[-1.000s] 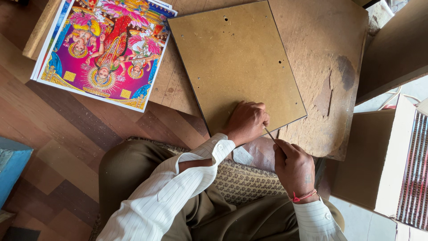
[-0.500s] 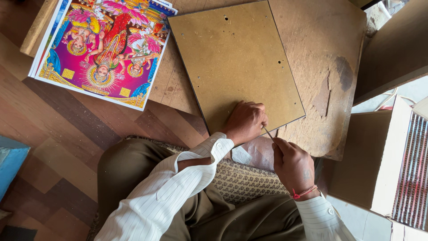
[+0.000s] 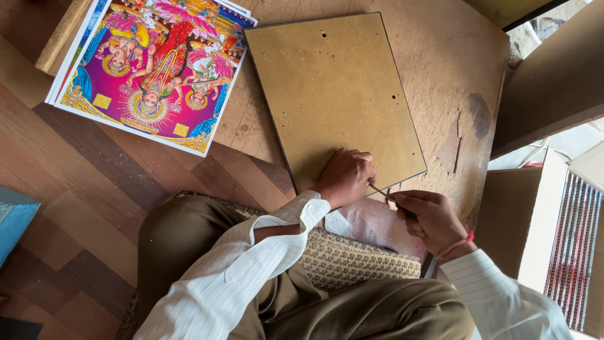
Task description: The person sits on the floor at a low workbench and uses a screwdriver to drive screws into the back board of a picture frame, repositioning the board and the frame as they work. A stack of religious prints and finished frames sit nearby on the bench.
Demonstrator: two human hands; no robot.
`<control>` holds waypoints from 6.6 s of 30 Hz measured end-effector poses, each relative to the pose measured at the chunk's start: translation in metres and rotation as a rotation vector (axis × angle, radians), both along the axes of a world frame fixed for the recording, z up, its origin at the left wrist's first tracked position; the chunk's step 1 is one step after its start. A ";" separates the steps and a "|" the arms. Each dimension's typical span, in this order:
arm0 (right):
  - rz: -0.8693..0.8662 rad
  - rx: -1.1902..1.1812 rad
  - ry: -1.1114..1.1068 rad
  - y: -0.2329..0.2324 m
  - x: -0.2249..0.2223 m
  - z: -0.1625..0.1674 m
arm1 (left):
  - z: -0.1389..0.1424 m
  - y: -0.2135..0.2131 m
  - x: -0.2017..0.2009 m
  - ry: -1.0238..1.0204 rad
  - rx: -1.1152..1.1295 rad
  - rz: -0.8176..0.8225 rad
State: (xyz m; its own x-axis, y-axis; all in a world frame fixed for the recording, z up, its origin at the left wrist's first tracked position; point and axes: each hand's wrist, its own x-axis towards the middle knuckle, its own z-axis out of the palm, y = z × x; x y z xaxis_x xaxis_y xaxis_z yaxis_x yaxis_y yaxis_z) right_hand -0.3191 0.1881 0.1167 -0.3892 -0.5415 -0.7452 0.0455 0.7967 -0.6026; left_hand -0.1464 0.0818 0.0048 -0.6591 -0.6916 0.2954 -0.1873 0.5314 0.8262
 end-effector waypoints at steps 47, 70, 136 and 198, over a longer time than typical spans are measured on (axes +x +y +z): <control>0.062 0.018 -0.012 -0.011 0.010 0.008 | 0.007 0.002 0.005 -0.022 -0.043 0.022; 0.098 -0.628 0.443 -0.004 0.036 -0.086 | 0.011 -0.008 0.010 0.168 0.093 0.077; 0.629 -0.588 1.124 0.037 0.061 -0.008 | 0.014 0.007 0.013 -0.004 0.026 0.041; 1.221 -0.401 1.112 -0.007 0.004 0.010 | 0.006 0.007 0.016 0.124 -0.024 0.078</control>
